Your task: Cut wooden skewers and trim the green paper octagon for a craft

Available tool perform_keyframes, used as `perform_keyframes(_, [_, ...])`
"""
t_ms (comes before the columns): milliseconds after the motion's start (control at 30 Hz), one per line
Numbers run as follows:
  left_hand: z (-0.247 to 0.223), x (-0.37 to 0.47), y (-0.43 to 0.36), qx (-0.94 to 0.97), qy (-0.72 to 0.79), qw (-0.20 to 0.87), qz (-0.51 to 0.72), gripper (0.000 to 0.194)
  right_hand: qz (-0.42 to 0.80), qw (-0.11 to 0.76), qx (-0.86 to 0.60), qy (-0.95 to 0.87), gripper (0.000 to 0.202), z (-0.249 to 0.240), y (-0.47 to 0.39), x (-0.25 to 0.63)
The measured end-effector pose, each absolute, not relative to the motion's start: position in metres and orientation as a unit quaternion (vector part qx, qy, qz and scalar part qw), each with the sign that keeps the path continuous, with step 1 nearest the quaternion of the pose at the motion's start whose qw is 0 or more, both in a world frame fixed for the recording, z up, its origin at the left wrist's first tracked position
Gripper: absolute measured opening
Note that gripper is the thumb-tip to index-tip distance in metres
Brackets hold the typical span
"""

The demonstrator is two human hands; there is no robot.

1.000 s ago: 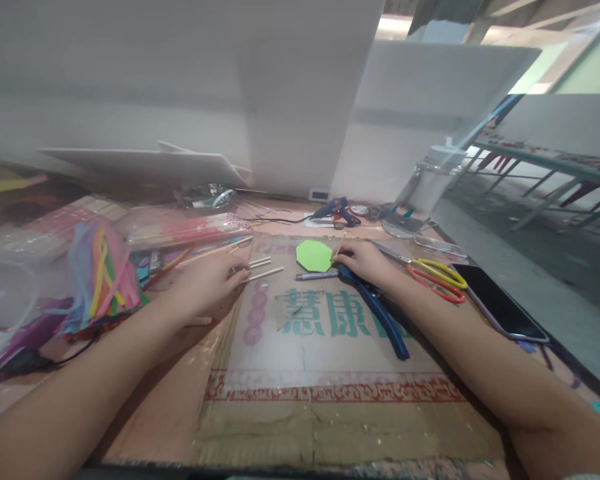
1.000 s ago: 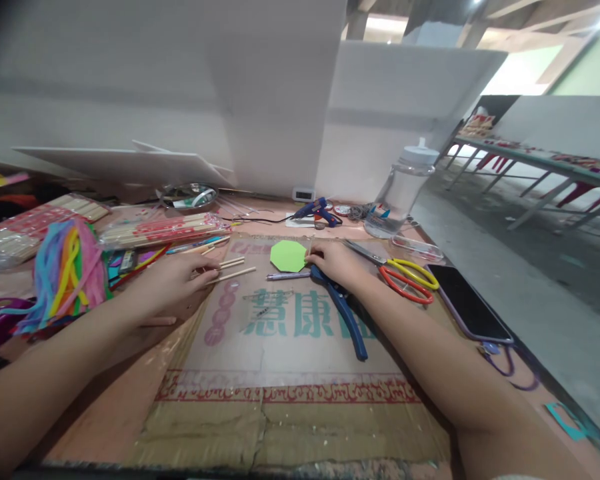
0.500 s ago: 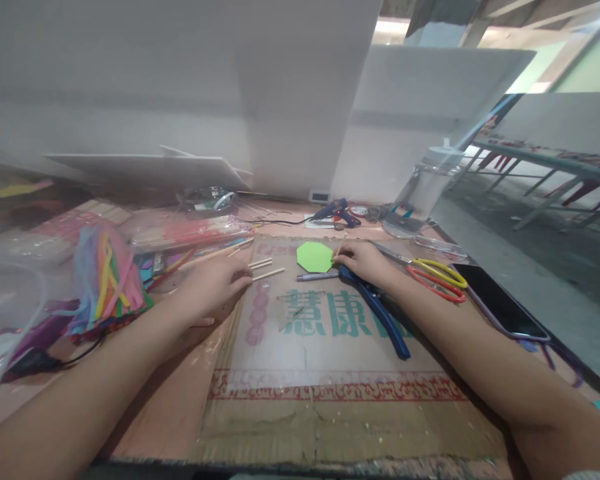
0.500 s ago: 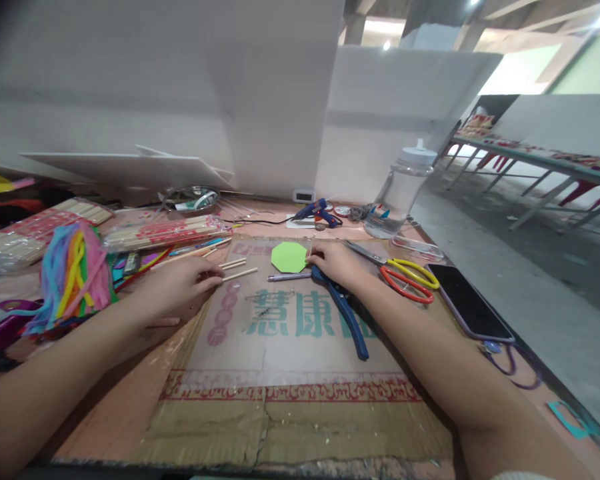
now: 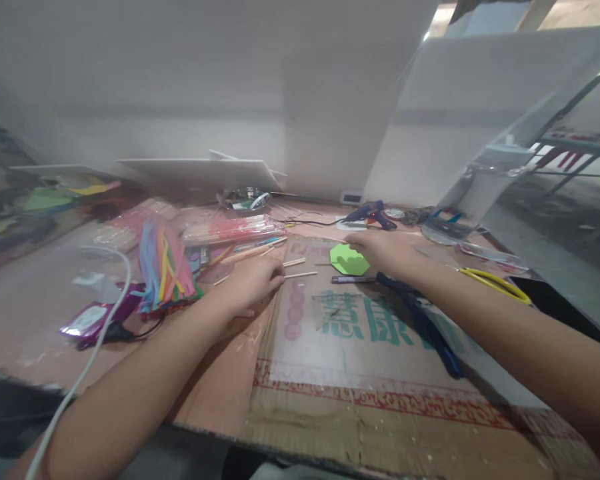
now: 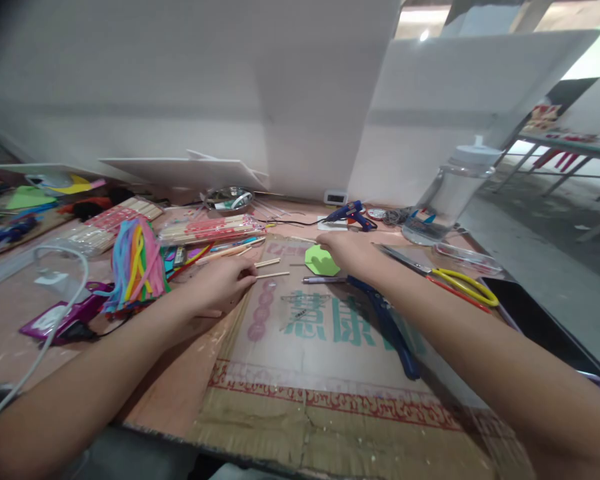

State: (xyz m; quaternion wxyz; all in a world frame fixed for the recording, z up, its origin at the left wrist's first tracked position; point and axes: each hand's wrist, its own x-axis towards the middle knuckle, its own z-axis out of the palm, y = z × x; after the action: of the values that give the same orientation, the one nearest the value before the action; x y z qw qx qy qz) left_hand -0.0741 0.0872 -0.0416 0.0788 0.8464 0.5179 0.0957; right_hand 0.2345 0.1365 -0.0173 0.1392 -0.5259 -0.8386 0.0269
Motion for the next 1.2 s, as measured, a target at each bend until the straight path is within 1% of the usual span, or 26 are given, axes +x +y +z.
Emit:
perform_keyframes(100, [-0.039,-0.076,0.087,0.849,0.514,0.081,0.095,0.022,0.014,0.101,-0.530,-0.842,0.018,-0.024,0.178,0.212])
perform_keyframes(233, [-0.040,-0.076,0.088,0.845,0.520,0.089,0.090,0.020,0.007,0.062,-0.552,-0.832,0.034,-0.033,0.220,0.185])
perform_keyframes(367, [-0.040,-0.074,0.088,0.846,0.516,0.098,0.091,0.021,0.003,0.047,-0.564,-0.824,0.034,-0.039,0.234,0.167])
perform_keyframes(467, [-0.038,-0.075,0.088,0.842,0.520,0.103,0.097,0.021,-0.011,0.061,-0.565,-0.823,0.034,-0.032,0.228,0.171])
perform_keyframes(533, [-0.035,-0.076,0.087,0.835,0.529,0.108,0.108,0.021,-0.026,0.085,-0.561,-0.823,0.030,-0.022,0.217,0.183])
perform_keyframes(600, [-0.031,-0.077,0.086,0.828,0.533,0.117,0.125,0.021,-0.040,0.112,-0.557,-0.822,0.026,-0.011,0.199,0.201])
perform_keyframes(667, [-0.025,-0.076,0.084,0.827,0.527,0.132,0.144,0.023,-0.047,0.131,-0.555,-0.820,0.028,-0.003,0.174,0.224])
perform_keyframes(733, [-0.020,-0.072,0.081,0.819,0.503,0.210,0.180,0.024,-0.049,0.138,-0.560,-0.815,0.031,0.000,0.143,0.252])
perform_keyframes(800, [-0.017,-0.067,0.076,0.784,0.464,0.348,0.222,0.026,-0.040,0.134,-0.560,-0.817,0.034,-0.003,0.110,0.282])
perform_keyframes(867, [-0.015,-0.060,0.070,0.732,0.427,0.467,0.253,0.031,-0.020,0.136,-0.558,-0.818,0.041,-0.011,0.080,0.313])
perform_keyframes(900, [-0.014,-0.056,0.067,0.715,0.415,0.499,0.261,0.034,-0.018,0.134,-0.570,-0.811,0.049,-0.017,0.067,0.327])
perform_keyframes(1000, [-0.011,-0.043,0.057,0.689,0.388,0.541,0.288,0.030,0.008,0.091,-0.593,-0.800,0.082,-0.033,0.037,0.357])
perform_keyframes(1033, [-0.009,-0.038,0.055,0.679,0.384,0.553,0.293,0.028,0.023,0.069,-0.598,-0.798,0.091,-0.037,0.031,0.361])
perform_keyframes(1100, [-0.003,-0.026,0.051,0.653,0.389,0.578,0.299,0.024,0.054,0.029,-0.606,-0.793,0.097,-0.040,0.023,0.362])
perform_keyframes(1167, [0.004,-0.014,0.048,0.626,0.389,0.603,0.306,0.020,0.072,0.014,-0.607,-0.792,0.094,-0.040,0.021,0.356])
perform_keyframes(1200, [0.007,-0.008,0.046,0.616,0.382,0.613,0.314,0.018,0.074,0.023,-0.605,-0.793,0.090,-0.040,0.021,0.352])
